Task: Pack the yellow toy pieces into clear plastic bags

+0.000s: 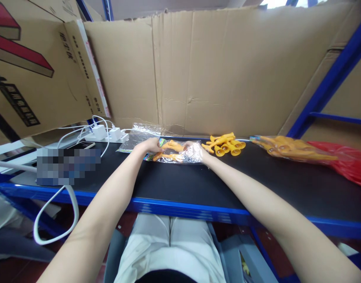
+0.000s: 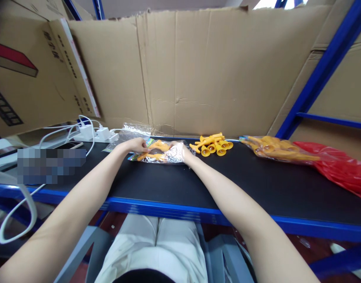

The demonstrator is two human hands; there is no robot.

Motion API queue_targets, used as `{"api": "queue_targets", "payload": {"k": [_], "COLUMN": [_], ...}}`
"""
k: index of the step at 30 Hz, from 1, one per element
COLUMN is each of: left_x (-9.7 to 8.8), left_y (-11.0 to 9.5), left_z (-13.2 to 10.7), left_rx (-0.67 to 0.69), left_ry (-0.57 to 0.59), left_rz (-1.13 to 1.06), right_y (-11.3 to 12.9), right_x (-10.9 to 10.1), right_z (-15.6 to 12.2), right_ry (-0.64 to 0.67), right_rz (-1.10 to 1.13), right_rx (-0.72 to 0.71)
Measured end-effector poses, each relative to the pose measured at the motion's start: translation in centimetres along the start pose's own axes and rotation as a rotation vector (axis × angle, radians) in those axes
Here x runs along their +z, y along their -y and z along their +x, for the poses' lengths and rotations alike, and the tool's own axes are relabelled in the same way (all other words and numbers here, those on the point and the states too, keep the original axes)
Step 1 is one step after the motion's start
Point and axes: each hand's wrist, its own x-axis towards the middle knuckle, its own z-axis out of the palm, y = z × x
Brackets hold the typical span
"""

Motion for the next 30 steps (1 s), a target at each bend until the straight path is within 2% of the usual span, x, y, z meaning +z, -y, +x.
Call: {"api": "queue_targets", "payload": {"k": [8,14,18,25,28,30], "left_x": [0.6,0.4,0.3,0.5,0.6,0.7], "left_y": [0.0,-0.4,-0.7,-0.9,-0.7,-0.5], "left_z": [0.7,0.3,0.1,0.2,0.3,0.3], "left_rx": [-0.026,-0.090,-0.092,-0.127,-0.162,-0.174], "left_ry": [0.025,-0.009,-0.042,-0.085,-0.081,-0.072], "left_rz": [-0.035,-0.083,-0.054,-0.143,-0.198,-0.234], "right_y": [-1.2,-0.5,-0.8,-0.8,0.0,0.7], "right_x": [0.6,0.5,0.7,0.1,-1.0,-1.7], "right_z": [0.3,0.1,0.5,0.3,-0.5,-1.0], "right_ry": [-0.063,-0.120,-0.133,-0.033,0.100,0.189], "right_rz": [-0.185,-0.387,-0.348,-0.131,-0.019,0.032], "right_rx": [-0.054,0.156,0.151,0.014,-0.041,-0.026]}}
